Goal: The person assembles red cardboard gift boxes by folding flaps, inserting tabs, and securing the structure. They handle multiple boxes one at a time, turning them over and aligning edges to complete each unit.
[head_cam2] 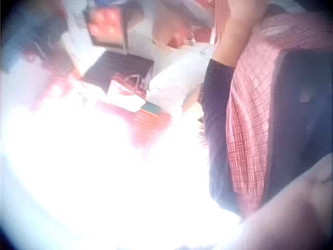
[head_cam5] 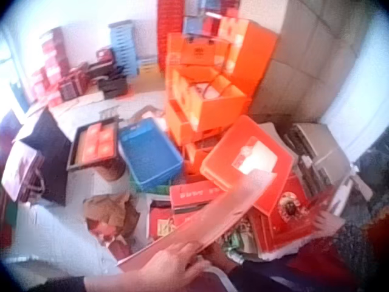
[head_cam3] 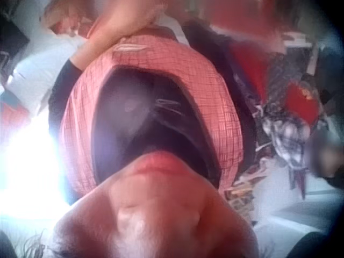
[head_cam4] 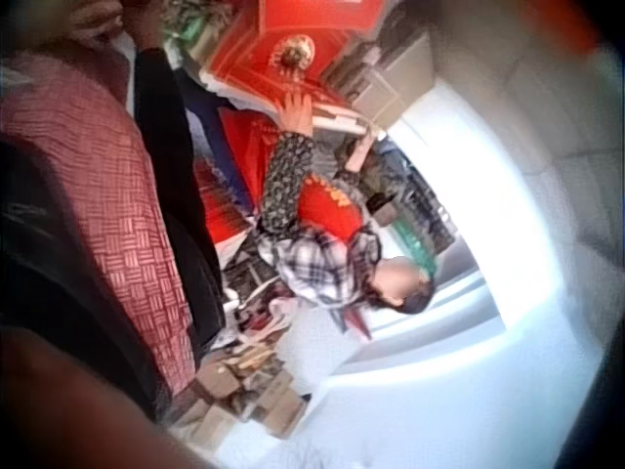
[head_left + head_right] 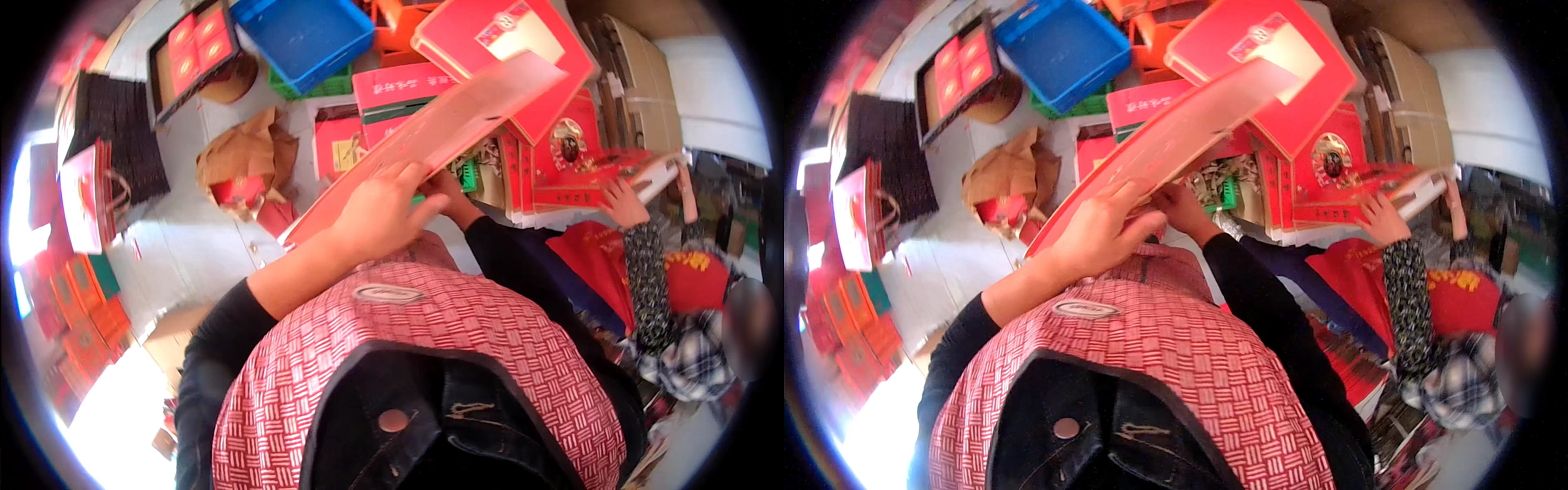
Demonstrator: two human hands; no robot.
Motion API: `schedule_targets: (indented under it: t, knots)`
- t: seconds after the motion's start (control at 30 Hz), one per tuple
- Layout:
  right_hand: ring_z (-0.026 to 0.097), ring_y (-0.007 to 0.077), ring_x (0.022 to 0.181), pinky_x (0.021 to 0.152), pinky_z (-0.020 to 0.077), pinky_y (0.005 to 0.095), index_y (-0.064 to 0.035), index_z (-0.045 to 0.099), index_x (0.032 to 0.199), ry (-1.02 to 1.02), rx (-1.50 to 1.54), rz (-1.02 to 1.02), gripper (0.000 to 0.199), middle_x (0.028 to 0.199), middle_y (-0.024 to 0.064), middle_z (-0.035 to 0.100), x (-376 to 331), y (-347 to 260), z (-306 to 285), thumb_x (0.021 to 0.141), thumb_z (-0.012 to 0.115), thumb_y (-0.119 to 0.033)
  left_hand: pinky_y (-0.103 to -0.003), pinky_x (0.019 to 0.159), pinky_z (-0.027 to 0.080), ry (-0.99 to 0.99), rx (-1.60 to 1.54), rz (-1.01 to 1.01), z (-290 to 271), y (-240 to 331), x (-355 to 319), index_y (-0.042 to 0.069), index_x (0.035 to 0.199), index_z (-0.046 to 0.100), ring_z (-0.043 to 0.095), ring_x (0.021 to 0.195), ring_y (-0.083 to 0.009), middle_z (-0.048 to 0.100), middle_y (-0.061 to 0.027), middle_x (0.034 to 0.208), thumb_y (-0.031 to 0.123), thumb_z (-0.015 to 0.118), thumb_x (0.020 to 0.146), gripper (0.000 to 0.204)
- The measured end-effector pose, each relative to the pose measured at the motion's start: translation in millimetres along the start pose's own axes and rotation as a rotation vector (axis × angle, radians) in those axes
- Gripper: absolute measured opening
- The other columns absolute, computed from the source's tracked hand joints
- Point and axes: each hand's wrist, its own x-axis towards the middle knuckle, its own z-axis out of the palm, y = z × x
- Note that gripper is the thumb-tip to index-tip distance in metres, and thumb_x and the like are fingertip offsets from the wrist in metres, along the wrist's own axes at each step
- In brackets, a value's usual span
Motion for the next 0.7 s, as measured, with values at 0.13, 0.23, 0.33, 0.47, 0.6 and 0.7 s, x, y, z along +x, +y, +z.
schedule_targets:
  t: [0.13, 0.23, 0.33, 0.47, 0.6, 0.7]
  knots:
    - [0.063, 0.0195, 0.084, 0.077, 0.0479, 0.0325, -0.0018, 0.065, 0.093, 0.004, -0.084, -0.162, 0.018, 0.082, 0.0102, 0.066, 26, 38, 25, 0.085, 0.056, -0.015, -0.046, 0.068, 0.05, -0.145, 0.362, -0.122, 7, 19, 62, -0.001, 0.104, 0.051, 0.062, 0.076, -0.0375, 0.063, -0.0199, 0.079, 0.025, 0.059, 0.079, 0.037]
    - [0.062, 0.0169, 0.078, 0.073, 0.0473, 0.0308, -0.0019, 0.066, 0.085, 0.046, -0.094, -0.102, 0.016, 0.081, 0.0057, 0.066, 30, 7, 31, 0.086, 0.054, -0.013, -0.049, 0.07, 0.047, -0.159, 0.415, -0.098, -18, -3, 82, 0.004, 0.101, 0.058, 0.059, 0.079, -0.0423, 0.061, -0.0236, 0.084, 0.015, 0.056, 0.078, 0.025]
    - [0.061, 0.0152, 0.084, 0.077, 0.0482, 0.0281, -0.001, 0.061, 0.106, -0.064, 0.322, 0.13, 0.028, 0.09, 0.0077, 0.065, 31, -2, 22, 0.09, 0.054, -0.023, -0.048, 0.068, 0.046, -0.132, 0.507, -0.146, -43, 5, 77, 0.004, 0.1, 0.059, 0.058, 0.08, -0.0426, 0.06, -0.025, 0.082, 0.011, 0.057, 0.078, 0.023]
    - [0.062, 0.0161, 0.081, 0.072, 0.0503, 0.0286, -0.0012, 0.063, 0.105, -0.316, 0.924, 0.289, 0.029, 0.094, 0.0103, 0.066, 6, -26, -20, 0.091, 0.053, -0.024, -0.046, 0.067, 0.047, -0.127, 0.635, -0.116, -85, 44, 81, 0.005, 0.097, 0.06, 0.059, 0.077, -0.0397, 0.058, -0.0253, 0.078, 0.006, 0.052, 0.079, 0.019]
    - [0.063, 0.0137, 0.079, 0.07, 0.0502, 0.0265, -0.0028, 0.064, 0.101, -0.172, 0.649, 0.393, 0.027, 0.092, 0.0088, 0.067, -12, 37, -76, 0.087, 0.059, -0.025, -0.038, 0.068, 0.049, -0.212, 0.688, -0.075, -128, 69, 91, 0.005, 0.099, 0.062, 0.061, 0.077, -0.0366, 0.063, -0.0174, 0.081, 0.003, 0.053, 0.077, 0.024]
    - [0.059, 0.0102, 0.06, 0.054, 0.0474, 0.0226, -0.002, 0.067, 0.081, 0.127, 0.374, 0.43, 0.018, 0.072, 0.0044, 0.066, 2, 97, -115, 0.081, 0.065, -0.02, -0.038, 0.075, 0.049, -0.289, 0.74, 0.187, -141, 33, 76, 0.006, 0.092, 0.064, 0.062, 0.083, -0.0296, 0.065, -0.0098, 0.086, 0.004, 0.057, 0.07, 0.023]
